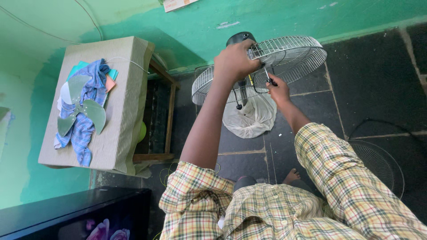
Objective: The person uses a screwdriver to remove the front grill of a standing fan, detaches the fan blades, and places them on a nearby table. They then reattach the front grill to the fan.
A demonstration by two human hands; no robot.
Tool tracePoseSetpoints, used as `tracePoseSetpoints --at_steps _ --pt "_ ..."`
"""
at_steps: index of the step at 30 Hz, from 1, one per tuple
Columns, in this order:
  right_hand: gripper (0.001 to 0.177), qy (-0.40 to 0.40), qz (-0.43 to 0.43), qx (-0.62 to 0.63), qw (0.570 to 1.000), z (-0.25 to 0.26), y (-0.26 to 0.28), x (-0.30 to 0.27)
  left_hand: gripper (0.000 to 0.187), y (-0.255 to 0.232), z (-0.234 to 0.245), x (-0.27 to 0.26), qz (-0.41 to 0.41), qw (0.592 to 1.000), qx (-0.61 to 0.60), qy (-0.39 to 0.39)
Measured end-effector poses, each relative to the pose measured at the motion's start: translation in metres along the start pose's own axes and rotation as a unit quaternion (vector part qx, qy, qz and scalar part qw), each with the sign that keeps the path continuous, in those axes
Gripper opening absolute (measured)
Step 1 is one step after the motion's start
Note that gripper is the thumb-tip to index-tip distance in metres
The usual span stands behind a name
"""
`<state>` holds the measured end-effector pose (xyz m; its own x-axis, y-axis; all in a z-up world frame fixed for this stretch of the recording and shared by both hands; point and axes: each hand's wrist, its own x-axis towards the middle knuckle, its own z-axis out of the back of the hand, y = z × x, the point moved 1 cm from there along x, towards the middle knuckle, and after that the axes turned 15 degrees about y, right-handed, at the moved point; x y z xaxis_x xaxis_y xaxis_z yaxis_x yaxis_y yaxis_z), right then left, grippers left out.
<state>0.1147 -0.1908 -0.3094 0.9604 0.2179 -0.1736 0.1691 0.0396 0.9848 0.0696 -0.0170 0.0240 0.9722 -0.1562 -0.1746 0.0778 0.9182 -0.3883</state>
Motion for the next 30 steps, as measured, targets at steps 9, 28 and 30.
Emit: tracePoseSetpoints --at_steps 9,28,30 --pt "0.048 0.012 0.021 -0.030 0.999 0.005 -0.002 0.004 0.062 0.001 -0.013 -0.003 -0.004 1.000 0.000 -0.030" --pt "0.045 -0.006 0.044 0.003 0.999 -0.009 -0.008 -0.003 0.062 0.006 0.001 -0.001 -0.029 0.999 0.007 -0.011" --pt "0.046 -0.011 0.048 0.011 0.999 -0.011 -0.010 -0.002 0.063 0.007 0.002 -0.002 -0.033 0.999 0.003 -0.006"
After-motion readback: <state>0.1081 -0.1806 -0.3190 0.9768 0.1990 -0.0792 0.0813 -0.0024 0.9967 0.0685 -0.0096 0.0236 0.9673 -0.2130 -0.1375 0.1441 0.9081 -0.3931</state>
